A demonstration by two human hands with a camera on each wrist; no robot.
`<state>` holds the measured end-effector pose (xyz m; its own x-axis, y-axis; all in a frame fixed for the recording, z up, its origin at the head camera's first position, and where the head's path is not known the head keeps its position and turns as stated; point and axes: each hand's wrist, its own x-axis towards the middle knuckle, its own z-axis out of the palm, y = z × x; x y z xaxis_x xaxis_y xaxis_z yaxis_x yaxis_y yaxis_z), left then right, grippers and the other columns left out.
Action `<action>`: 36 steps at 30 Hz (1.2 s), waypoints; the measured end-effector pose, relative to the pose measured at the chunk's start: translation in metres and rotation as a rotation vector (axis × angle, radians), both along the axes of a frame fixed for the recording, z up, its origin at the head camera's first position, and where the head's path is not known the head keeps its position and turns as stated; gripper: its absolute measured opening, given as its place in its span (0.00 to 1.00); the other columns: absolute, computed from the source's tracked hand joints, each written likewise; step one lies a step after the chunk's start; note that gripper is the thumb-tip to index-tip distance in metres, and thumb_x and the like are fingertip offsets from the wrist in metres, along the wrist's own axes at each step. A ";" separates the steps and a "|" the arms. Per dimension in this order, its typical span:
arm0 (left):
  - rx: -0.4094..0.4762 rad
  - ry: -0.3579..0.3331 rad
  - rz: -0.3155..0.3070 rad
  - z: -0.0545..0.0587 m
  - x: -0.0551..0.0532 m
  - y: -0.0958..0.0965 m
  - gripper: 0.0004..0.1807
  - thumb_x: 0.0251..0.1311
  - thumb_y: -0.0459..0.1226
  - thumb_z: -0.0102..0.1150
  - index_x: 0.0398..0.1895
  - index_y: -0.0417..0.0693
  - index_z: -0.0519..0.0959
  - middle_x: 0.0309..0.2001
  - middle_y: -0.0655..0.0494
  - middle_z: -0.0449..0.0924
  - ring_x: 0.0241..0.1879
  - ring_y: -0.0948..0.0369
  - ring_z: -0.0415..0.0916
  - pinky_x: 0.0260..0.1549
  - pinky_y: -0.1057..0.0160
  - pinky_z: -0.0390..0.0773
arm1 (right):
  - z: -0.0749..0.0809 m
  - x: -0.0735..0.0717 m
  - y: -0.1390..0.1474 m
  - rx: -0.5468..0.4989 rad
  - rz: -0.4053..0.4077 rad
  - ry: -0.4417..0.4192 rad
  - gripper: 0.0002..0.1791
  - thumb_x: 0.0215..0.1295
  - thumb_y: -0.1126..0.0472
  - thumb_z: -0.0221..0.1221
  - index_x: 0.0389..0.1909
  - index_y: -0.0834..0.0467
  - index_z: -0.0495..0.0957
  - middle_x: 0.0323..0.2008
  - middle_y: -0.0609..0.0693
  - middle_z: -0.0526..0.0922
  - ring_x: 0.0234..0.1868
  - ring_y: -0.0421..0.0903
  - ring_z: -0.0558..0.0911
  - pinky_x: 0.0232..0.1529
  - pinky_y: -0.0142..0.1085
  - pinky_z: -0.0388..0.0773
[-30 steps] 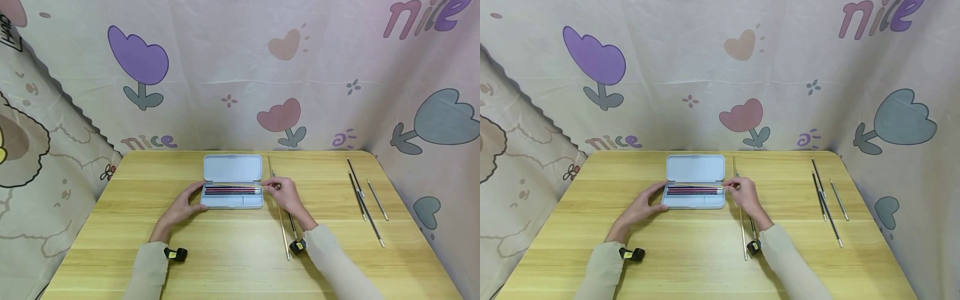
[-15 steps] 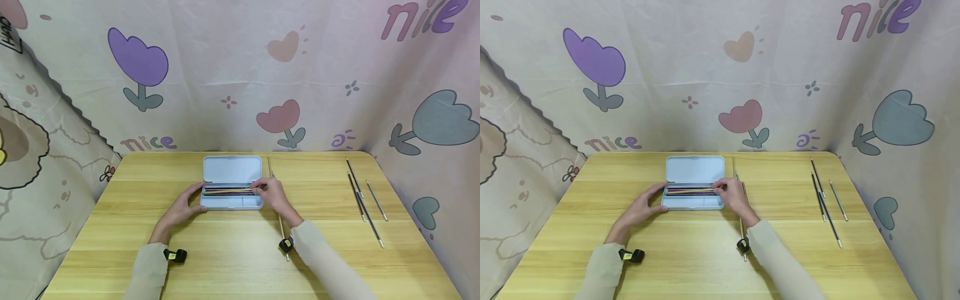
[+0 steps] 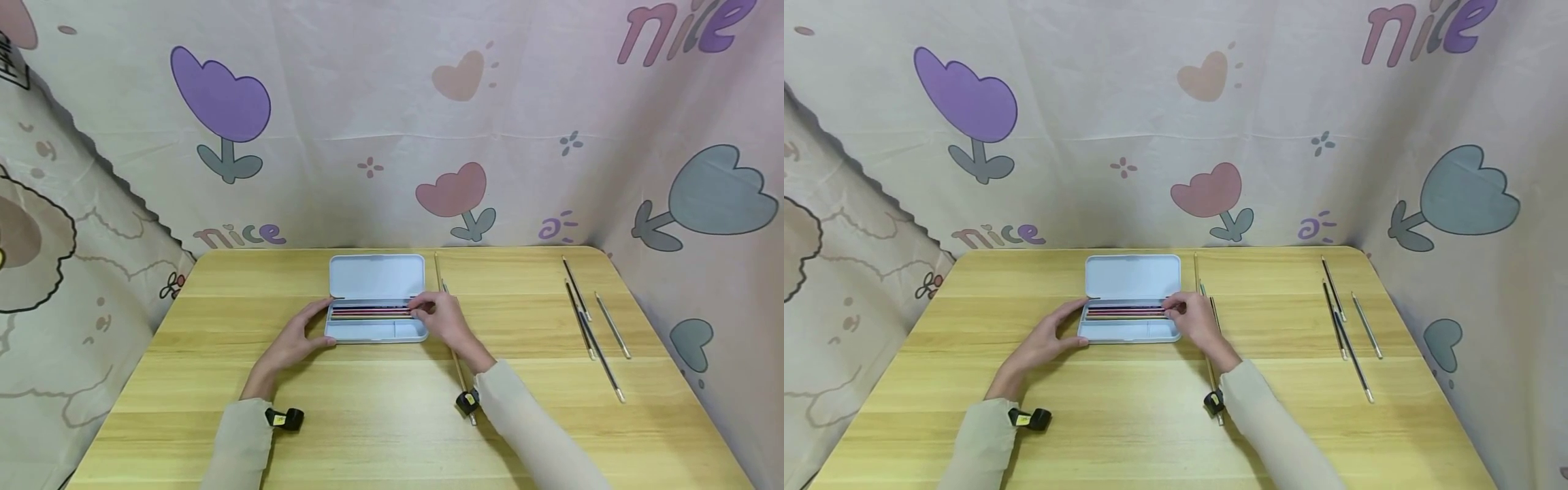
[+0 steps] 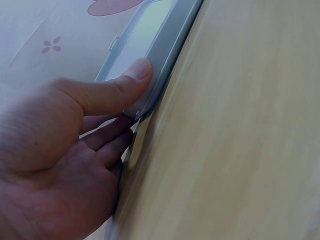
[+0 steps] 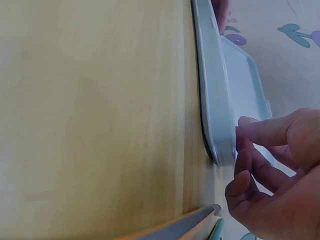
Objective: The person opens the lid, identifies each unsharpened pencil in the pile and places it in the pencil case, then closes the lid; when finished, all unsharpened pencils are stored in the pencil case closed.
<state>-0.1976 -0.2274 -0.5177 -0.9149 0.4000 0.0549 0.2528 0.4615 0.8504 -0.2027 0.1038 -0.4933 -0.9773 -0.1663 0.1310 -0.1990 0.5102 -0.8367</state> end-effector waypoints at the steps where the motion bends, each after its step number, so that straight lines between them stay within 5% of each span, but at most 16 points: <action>1: 0.001 0.004 -0.001 0.000 0.000 0.000 0.46 0.58 0.34 0.74 0.78 0.42 0.62 0.77 0.41 0.60 0.77 0.41 0.52 0.75 0.38 0.49 | 0.000 0.001 0.001 -0.005 0.003 -0.001 0.06 0.63 0.73 0.67 0.38 0.62 0.88 0.37 0.52 0.88 0.34 0.44 0.81 0.32 0.31 0.81; 7: 0.013 0.019 -0.006 0.002 0.000 0.000 0.45 0.56 0.33 0.75 0.77 0.39 0.63 0.75 0.38 0.62 0.76 0.40 0.53 0.75 0.37 0.49 | 0.007 0.010 0.011 -0.046 0.000 0.014 0.07 0.63 0.74 0.66 0.41 0.64 0.87 0.41 0.53 0.88 0.39 0.47 0.82 0.41 0.34 0.84; 17: 0.018 0.022 -0.010 0.001 0.001 -0.002 0.45 0.57 0.34 0.75 0.77 0.40 0.63 0.75 0.38 0.62 0.76 0.39 0.53 0.75 0.36 0.50 | 0.021 0.032 0.033 -0.047 -0.042 0.076 0.09 0.65 0.72 0.66 0.45 0.66 0.86 0.39 0.56 0.88 0.38 0.48 0.82 0.36 0.33 0.83; 36: 0.009 -0.005 -0.006 0.003 0.002 -0.002 0.46 0.58 0.35 0.74 0.78 0.42 0.61 0.77 0.40 0.58 0.77 0.41 0.51 0.75 0.38 0.50 | 0.011 0.083 0.077 -0.008 -0.107 -0.007 0.11 0.62 0.72 0.69 0.45 0.65 0.84 0.34 0.50 0.84 0.37 0.47 0.83 0.38 0.32 0.86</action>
